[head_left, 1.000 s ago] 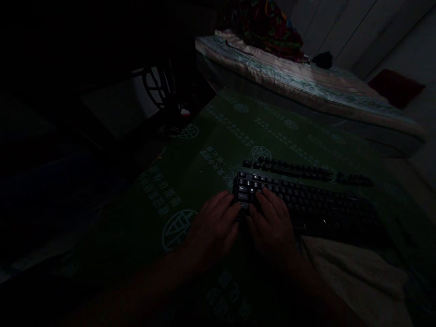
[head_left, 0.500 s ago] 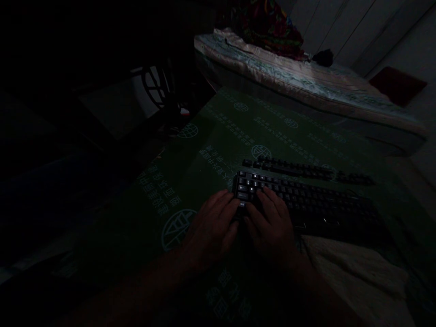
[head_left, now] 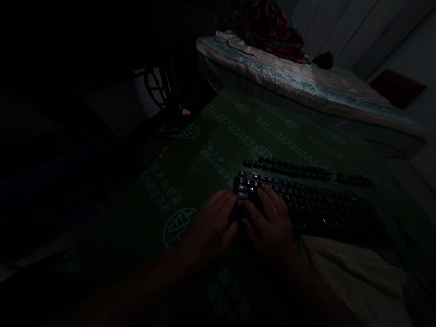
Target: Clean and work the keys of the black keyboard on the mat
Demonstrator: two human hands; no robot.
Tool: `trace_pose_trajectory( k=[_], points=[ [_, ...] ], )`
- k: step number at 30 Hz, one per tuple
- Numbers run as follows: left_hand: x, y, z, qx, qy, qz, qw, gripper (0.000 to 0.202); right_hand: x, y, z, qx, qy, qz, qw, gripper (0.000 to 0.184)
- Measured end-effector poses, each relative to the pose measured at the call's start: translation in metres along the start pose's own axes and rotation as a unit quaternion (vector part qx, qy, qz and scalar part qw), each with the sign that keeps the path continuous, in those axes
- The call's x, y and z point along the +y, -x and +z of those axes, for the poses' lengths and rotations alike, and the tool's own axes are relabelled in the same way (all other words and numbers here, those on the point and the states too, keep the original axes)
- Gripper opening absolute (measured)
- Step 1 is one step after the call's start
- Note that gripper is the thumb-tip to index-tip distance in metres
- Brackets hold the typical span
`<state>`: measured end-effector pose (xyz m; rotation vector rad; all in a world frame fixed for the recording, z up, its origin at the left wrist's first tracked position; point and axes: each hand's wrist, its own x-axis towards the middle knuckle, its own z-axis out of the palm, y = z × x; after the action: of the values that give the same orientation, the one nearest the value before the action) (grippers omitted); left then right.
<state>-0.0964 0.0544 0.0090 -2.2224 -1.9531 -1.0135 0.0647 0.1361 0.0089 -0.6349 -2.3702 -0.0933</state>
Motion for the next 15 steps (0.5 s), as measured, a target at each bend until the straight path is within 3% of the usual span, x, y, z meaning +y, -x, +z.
trace_pose_trajectory(
  k=[6, 15],
  points=[
    [-0.0015, 0.0032, 0.0016, -0.014, -0.007, -0.011, 1.0, 0.049, -0.0017, -0.0013, 0.0005, -0.027, 0.011, 0.005, 1.0, 0.026],
    [-0.0023, 0.0033, 0.0014, -0.008, -0.013, -0.007, 1.0, 0.05, -0.0017, -0.0014, -0.0003, -0.017, 0.008, 0.005, 1.0, 0.028]
  ],
)
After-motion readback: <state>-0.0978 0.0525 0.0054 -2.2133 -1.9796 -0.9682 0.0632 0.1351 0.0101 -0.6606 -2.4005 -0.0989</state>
